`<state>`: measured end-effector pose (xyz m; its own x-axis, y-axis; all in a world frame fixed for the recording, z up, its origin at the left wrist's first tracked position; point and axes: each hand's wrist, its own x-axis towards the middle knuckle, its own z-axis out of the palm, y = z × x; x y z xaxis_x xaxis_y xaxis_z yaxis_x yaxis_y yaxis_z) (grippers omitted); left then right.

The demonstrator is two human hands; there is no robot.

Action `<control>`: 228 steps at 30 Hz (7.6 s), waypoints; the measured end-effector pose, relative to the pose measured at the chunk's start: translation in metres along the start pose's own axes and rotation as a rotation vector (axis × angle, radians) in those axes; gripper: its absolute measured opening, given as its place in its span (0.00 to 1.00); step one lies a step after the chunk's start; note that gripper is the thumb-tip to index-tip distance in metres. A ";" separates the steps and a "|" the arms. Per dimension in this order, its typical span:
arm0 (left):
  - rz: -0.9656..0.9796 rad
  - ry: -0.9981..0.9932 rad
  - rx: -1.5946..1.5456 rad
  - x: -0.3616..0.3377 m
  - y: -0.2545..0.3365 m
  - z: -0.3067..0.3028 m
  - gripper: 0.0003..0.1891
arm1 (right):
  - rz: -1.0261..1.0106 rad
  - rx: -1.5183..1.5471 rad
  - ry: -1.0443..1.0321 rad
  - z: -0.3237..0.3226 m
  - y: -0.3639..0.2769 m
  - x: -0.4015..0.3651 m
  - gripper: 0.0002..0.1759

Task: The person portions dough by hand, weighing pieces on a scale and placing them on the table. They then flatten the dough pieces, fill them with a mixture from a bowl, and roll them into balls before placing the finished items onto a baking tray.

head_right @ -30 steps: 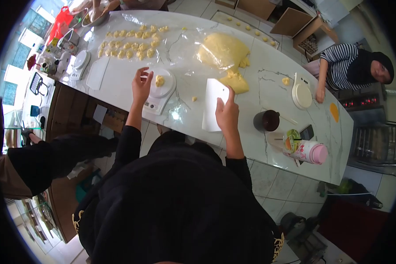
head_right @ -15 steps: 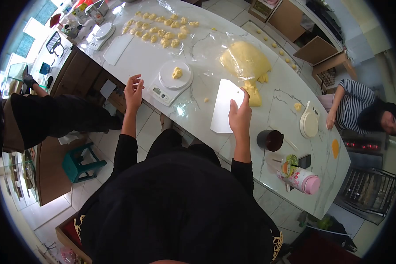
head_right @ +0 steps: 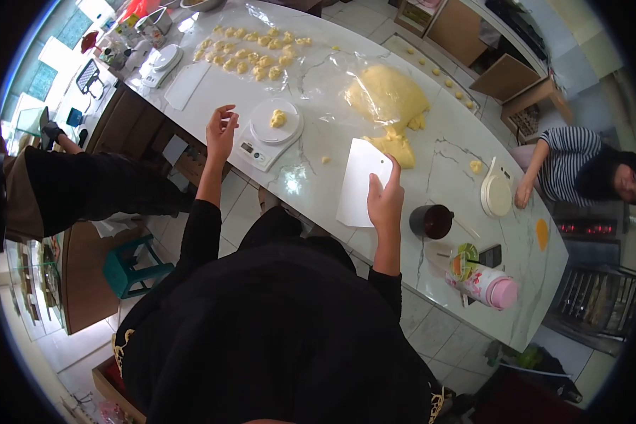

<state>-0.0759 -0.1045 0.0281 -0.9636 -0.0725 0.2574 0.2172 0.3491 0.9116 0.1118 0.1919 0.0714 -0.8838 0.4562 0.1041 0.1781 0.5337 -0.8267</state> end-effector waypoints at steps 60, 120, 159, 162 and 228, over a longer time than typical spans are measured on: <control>0.519 -0.783 0.776 0.434 -0.064 0.135 0.09 | -0.592 0.169 -0.354 0.275 -0.140 0.184 0.10; -0.066 0.400 1.005 0.265 -0.217 -0.201 0.23 | 0.060 0.568 0.396 0.192 -0.104 0.150 0.14; -0.218 0.041 0.994 0.312 -0.178 -0.091 0.20 | 0.105 0.442 0.740 0.094 -0.099 0.043 0.12; -0.353 0.095 0.755 0.329 -0.204 -0.085 0.21 | 0.091 0.459 0.731 0.097 -0.104 0.055 0.11; -0.117 0.785 0.594 0.387 -0.177 -0.209 0.44 | 0.017 0.346 0.444 0.129 -0.109 0.105 0.06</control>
<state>-0.4545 -0.3896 0.0338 -0.5505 -0.6599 0.5114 -0.1927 0.6964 0.6913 -0.0562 0.0904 0.1011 -0.6014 0.7587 0.2505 -0.0283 0.2931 -0.9557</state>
